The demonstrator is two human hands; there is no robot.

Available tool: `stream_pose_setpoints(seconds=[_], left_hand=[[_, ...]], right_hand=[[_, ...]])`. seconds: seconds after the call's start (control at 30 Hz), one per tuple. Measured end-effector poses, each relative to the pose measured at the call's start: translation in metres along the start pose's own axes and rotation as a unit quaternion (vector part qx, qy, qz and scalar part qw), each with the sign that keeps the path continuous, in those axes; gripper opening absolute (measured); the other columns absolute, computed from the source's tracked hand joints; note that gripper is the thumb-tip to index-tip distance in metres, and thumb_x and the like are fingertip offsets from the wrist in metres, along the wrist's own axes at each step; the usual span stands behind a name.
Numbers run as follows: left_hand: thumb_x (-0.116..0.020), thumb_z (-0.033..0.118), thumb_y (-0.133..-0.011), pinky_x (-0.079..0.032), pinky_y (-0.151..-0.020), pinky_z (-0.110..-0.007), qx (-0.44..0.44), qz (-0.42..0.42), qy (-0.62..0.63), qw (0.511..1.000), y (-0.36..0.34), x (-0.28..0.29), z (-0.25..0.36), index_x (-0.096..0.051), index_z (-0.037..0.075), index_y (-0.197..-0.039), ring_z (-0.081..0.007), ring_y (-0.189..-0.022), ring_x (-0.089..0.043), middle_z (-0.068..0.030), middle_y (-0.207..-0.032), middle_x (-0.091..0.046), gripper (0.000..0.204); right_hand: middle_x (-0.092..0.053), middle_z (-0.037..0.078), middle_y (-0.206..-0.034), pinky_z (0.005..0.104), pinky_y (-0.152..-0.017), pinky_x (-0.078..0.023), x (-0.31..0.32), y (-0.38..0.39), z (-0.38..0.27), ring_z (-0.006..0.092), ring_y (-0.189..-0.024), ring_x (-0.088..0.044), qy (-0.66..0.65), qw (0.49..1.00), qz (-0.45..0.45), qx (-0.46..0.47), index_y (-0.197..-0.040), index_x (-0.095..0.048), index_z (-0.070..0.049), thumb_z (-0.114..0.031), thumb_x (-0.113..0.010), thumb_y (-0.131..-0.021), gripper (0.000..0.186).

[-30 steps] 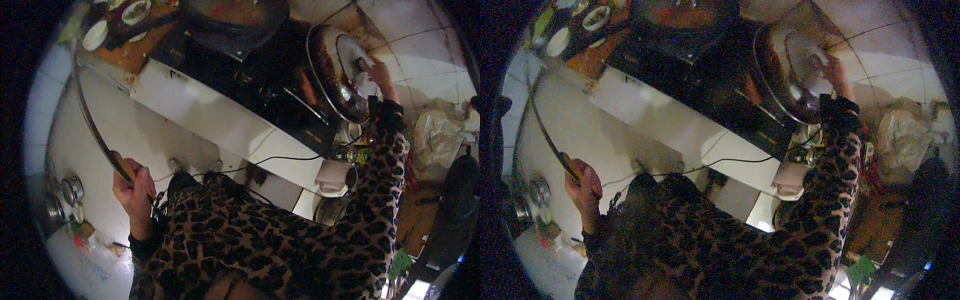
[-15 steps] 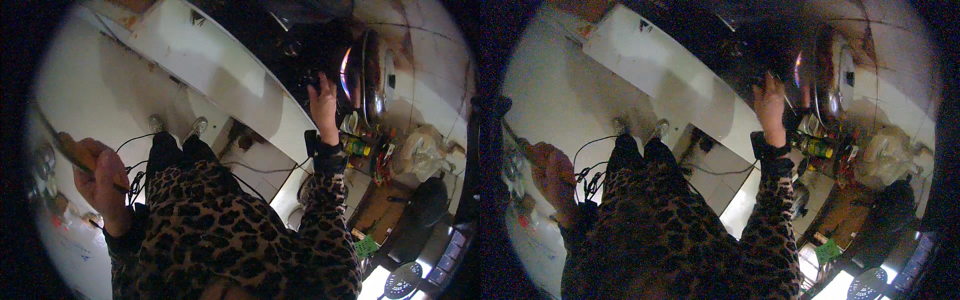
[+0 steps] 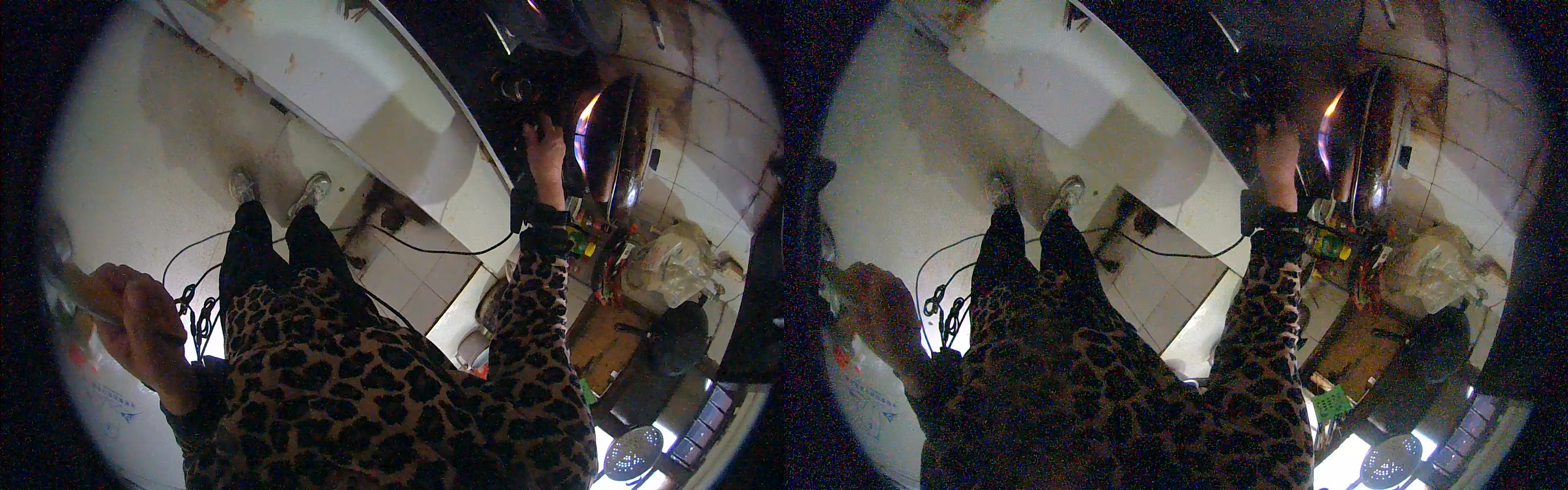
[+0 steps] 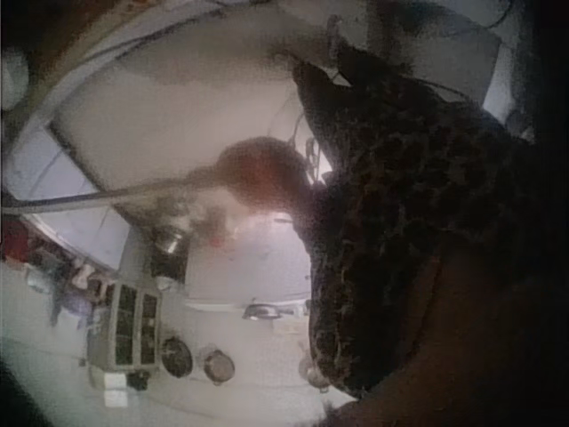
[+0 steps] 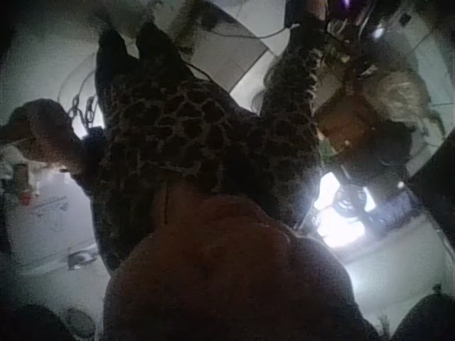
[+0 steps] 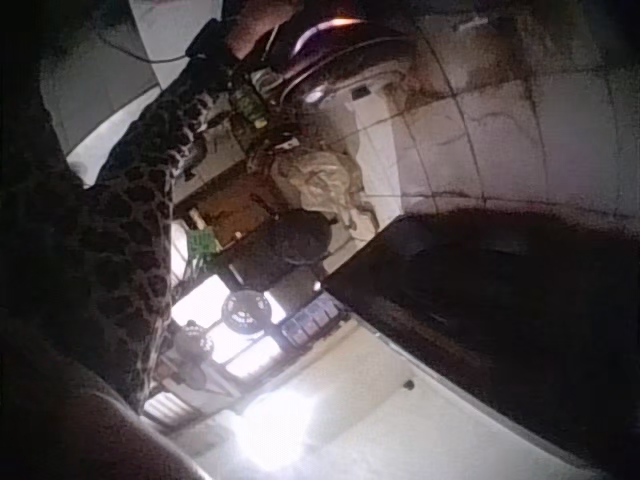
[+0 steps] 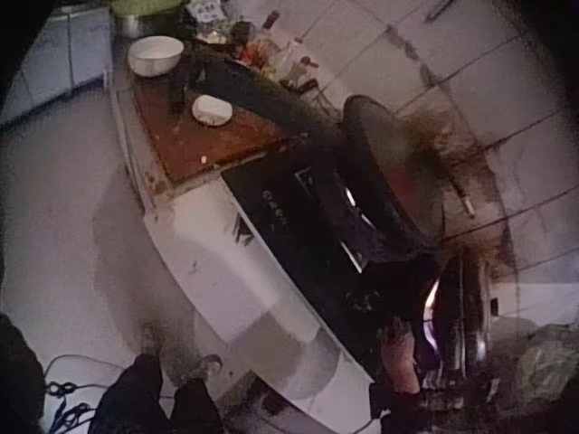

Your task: The person stirs a mixture of vegetables and meat in a wok on a gas stove using a spatula. They add ingredients from a small bowl, cover the wok with a lid, and later uncover it to continue stirring. The person briefly walks outside and returns to the kitchen to resume cooking.

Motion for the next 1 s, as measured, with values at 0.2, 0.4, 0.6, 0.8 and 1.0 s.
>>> stream_pose_setpoints(seconds=[0.2,0.4,0.6,0.8,1.0], left_hand=[[-0.05,0.005,-0.083,-0.027,-0.032,-0.018,0.017,0.032,0.028,0.999,-0.005,0.0,-0.004,-0.04,0.001,-0.087,-0.0059,-0.038,-0.033,-0.0037,-0.062,-0.041,0.012],[-0.051,0.007,-0.083,-0.025,-0.032,-0.018,-0.006,-0.004,0.014,1.0,-0.002,-0.006,-0.001,-0.039,0.001,-0.085,-0.0058,-0.037,-0.033,-0.0034,-0.061,-0.041,0.013],[-0.051,0.008,-0.083,-0.025,-0.032,-0.018,0.018,0.11,0.026,0.993,0.002,-0.008,-0.001,-0.039,0.002,-0.083,-0.0057,-0.037,-0.033,-0.003,-0.059,-0.04,0.013],[-0.053,0.009,-0.082,-0.026,-0.032,-0.018,0.008,0.056,0.01,0.998,0.001,-0.005,0.0,-0.04,0.002,-0.083,-0.0056,-0.037,-0.033,-0.0026,-0.058,-0.041,0.014],[-0.054,0.011,-0.081,-0.027,-0.032,-0.018,-0.003,0.016,-0.028,0.999,0.004,0.003,0.003,-0.042,0.002,-0.084,-0.0055,-0.036,-0.034,-0.0021,-0.056,-0.042,0.016]], right_hand=[[-0.055,0.024,-0.095,0.0413,-0.072,-0.046,-0.005,-0.005,0.006,0.038,-0.087,-0.055,-0.01,1.0,-0.009,-0.014,-0.112,-0.053,-0.004,-0.033,-0.059,-0.079,0.044],[-0.055,0.024,-0.098,0.0405,-0.077,-0.045,-0.001,-0.004,0.006,0.0378,-0.09,-0.054,0.002,0.999,-0.03,-0.035,-0.113,-0.052,-0.004,-0.036,-0.059,-0.078,0.048],[-0.056,0.025,-0.097,0.0401,-0.079,-0.044,0.001,-0.004,0.004,0.0381,-0.092,-0.054,0.014,0.998,-0.028,-0.046,-0.112,-0.053,-0.002,-0.036,-0.058,-0.079,0.048],[-0.056,0.026,-0.097,0.0402,-0.08,-0.044,0.001,-0.005,0.002,0.0384,-0.093,-0.054,0.003,0.999,-0.022,-0.045,-0.109,-0.055,-0.001,-0.035,-0.058,-0.079,0.045],[-0.057,0.024,-0.1,0.0406,-0.079,-0.044,-0.006,-0.006,0.01,0.0381,-0.095,-0.054,0.002,0.999,-0.021,-0.044,-0.108,-0.055,-0.001,-0.034,-0.058,-0.079,0.045]])
Point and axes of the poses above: each hand's wrist, its own y-axis away from the middle knuckle, its own x-axis out of the back of the hand, z = x × y, the point moved 3 cm from there along -y, towards the middle knuckle
